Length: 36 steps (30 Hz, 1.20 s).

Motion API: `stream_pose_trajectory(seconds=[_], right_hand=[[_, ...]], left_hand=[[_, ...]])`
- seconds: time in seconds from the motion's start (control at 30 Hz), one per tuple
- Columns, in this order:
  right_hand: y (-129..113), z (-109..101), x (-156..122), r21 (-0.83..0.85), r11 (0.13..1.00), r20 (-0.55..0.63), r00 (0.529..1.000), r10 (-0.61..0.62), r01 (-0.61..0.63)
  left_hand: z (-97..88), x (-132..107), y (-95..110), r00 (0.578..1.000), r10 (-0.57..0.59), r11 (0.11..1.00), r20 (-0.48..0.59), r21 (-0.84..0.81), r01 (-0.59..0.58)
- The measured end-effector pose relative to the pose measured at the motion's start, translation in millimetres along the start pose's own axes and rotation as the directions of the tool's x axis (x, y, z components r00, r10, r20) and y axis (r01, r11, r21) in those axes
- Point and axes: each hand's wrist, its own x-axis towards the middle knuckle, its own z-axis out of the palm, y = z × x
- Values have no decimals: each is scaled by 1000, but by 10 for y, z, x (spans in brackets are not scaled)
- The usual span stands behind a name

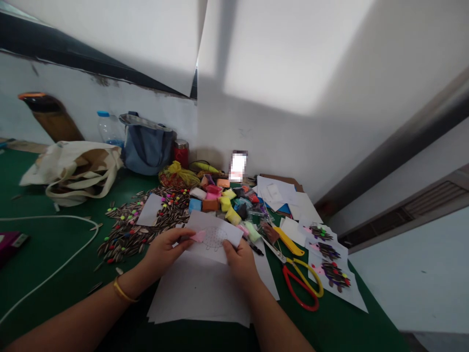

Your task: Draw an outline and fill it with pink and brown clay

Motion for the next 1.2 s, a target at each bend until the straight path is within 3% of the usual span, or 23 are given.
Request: stream_pose_trajectory(seconds=[0.37, 0.73, 0.93, 1.2], right_hand=[[2, -25, 7, 13, 998, 17, 998, 61, -62], [1, -21, 6, 5, 1000, 37, 999, 18, -18], [23, -9, 3, -2, 1000, 45, 999, 8, -8], [-63, 11, -25, -15, 1000, 59, 998, -2, 3]], left_hand=[[0, 20, -26, 999, -39, 998, -8, -39, 39], [-47, 52, 32, 999, -31, 1000, -7, 1, 31], [-9, 27, 67, 998, -31, 991, 49, -129, 37], [67, 35, 47, 982, -166, 937, 89, -296, 185]])
